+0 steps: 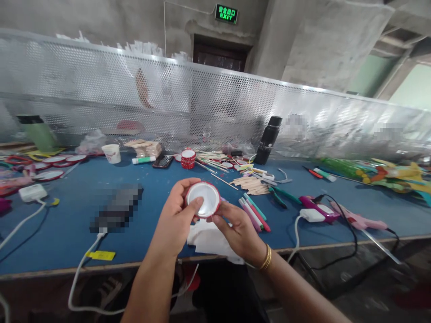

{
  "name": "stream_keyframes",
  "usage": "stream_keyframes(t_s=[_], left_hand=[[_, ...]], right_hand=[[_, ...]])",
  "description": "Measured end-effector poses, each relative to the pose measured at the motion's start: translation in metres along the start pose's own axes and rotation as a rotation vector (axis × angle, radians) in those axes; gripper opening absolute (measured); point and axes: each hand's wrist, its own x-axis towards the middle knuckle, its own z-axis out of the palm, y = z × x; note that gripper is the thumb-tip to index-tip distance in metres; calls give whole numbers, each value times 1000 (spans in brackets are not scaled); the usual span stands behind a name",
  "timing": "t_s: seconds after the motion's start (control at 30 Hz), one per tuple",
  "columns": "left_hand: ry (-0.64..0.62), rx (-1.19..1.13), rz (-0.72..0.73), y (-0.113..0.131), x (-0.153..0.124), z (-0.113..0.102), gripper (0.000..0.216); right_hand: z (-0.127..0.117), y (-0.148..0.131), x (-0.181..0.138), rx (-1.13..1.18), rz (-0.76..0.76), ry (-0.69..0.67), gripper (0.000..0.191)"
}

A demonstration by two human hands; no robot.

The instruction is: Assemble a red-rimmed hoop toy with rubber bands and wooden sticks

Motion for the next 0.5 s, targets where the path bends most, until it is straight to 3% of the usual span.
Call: stream_keyframes(t_s=[0.2, 0.5], left_hand=[[79, -5, 30, 1, -3, -1, 40], [115, 44, 63, -1, -3, -1, 39]], right_hand=[[5, -21, -9, -89, -125, 146, 11], [6, -21, -13, -335, -144, 323, 16]])
